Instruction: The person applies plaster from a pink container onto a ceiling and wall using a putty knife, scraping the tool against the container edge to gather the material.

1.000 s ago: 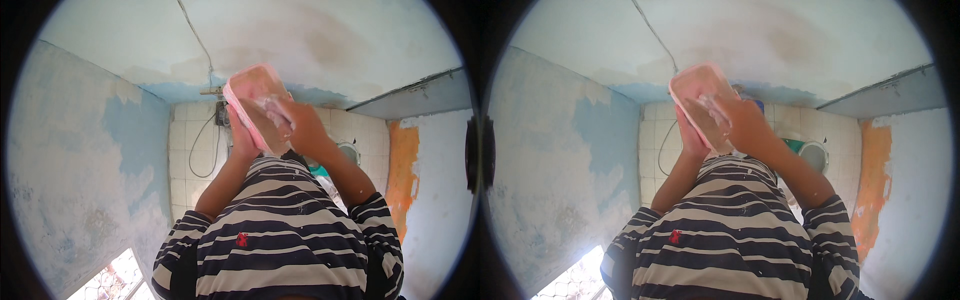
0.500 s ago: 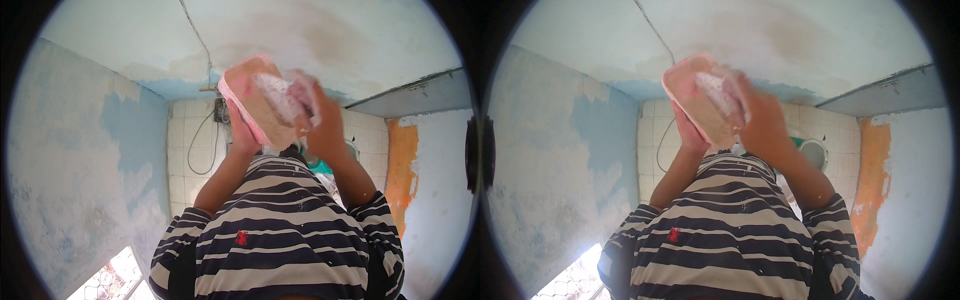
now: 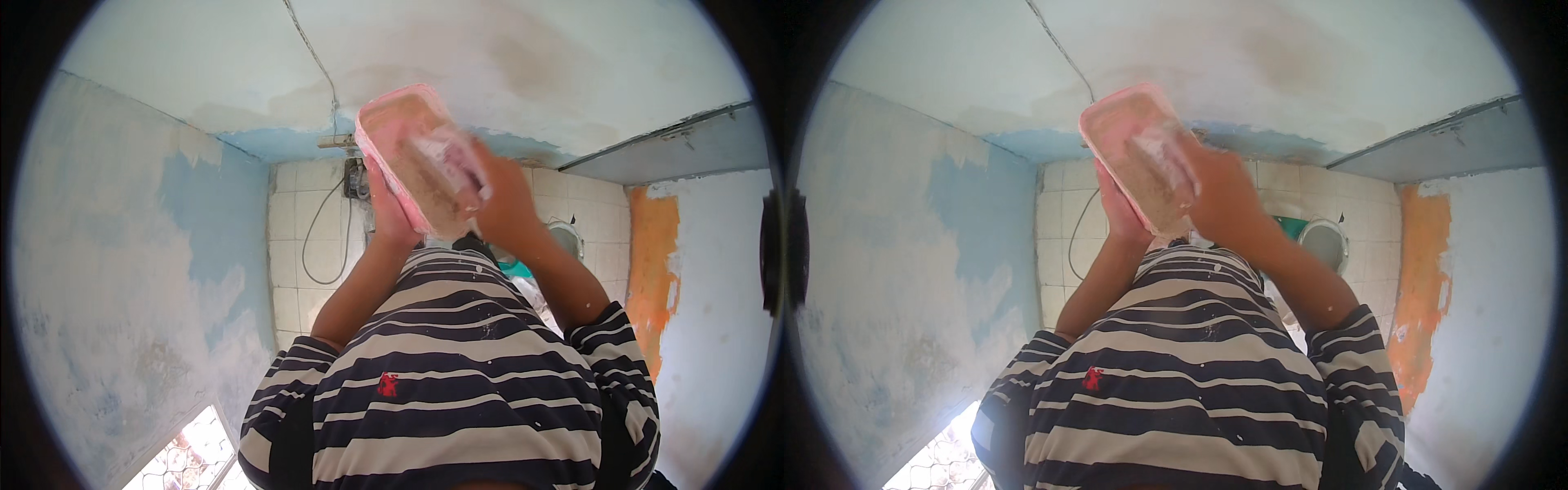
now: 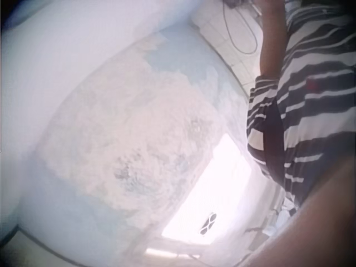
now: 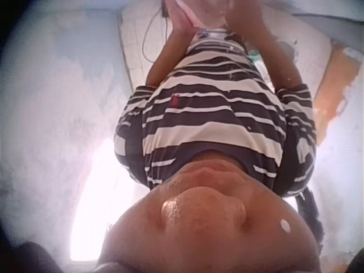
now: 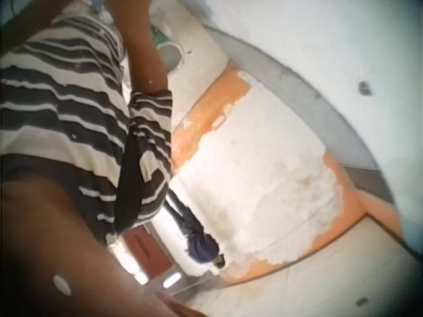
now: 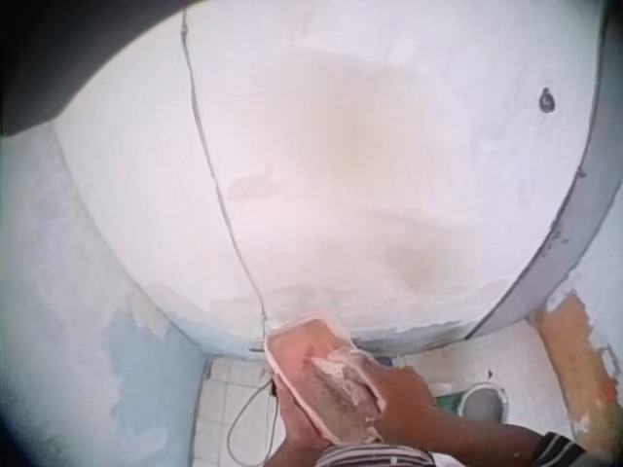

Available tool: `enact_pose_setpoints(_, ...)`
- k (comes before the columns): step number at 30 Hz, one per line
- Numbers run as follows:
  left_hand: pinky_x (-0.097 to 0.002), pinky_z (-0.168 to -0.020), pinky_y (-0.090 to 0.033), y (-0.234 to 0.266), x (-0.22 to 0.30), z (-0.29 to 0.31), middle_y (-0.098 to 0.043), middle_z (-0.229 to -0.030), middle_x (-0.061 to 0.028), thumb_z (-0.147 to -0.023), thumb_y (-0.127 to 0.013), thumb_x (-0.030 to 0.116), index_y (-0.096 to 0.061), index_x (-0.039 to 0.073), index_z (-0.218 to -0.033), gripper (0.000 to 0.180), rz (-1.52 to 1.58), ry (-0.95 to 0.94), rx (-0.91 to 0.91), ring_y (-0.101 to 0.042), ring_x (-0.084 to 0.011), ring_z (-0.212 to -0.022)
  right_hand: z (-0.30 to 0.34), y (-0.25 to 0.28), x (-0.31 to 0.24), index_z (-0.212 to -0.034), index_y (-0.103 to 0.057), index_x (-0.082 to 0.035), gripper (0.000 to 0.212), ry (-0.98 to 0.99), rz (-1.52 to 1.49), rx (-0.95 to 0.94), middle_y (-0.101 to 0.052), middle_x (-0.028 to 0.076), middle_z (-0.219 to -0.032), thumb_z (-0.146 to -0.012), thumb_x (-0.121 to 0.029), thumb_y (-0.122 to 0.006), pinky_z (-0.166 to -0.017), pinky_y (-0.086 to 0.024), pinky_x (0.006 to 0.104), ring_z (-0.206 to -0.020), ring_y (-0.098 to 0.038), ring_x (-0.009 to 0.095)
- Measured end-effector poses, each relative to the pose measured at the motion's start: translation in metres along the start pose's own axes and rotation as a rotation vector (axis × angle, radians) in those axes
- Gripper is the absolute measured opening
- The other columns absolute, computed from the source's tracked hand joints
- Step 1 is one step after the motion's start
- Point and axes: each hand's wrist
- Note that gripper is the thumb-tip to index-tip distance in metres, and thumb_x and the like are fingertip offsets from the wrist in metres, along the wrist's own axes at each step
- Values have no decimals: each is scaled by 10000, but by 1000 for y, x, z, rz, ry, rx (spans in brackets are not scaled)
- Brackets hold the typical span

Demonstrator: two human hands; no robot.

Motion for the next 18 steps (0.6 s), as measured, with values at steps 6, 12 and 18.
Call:
enact_pose_setpoints(6, -453, -1128, -375, 3, 4, -7, -421, -1501, -95, -1016, -286, 631, -300, 144, -1524, 704, -30, -48, -51, -435, -294, -1360, 1, -1, -8, -1335, -522, -78, 428, -11, -82, 35, -697, 191, -1048, -913, -20, -560, -865, -544, 368, -992, -716, 322)
enact_pose_setpoints(12, -457, -1124, -380, -4, 10, -9, -418, -1503, -100, -1011, -278, 643, -296, 139, -1527, 721, -26, -80, -80, -435, -293, -1361, -6, 20, -34, -1313, -531, -61, 412, -43, -233, 245, -699, 196, -988, -905, -9, -557, -831, -548, 373, -947, -717, 350)
enact_pose_setpoints(18, -453, -1126, -379, -8, 6, -5, -407, -1513, -104, -1008, -288, 645, -294, 134, -1527, 728, -42, -35, -32, -432, -292, -1366, 0, 15, -9, -1294, -548, -51, 388, 88, 99, 39, -702, 169, -980, -907, -25, -537, -782, -564, 369, -908, -726, 310)
Point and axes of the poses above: each hand's wrist, its own z-axis away from the middle knuckle, its own y-axis out of the back of the hand, x = y × z
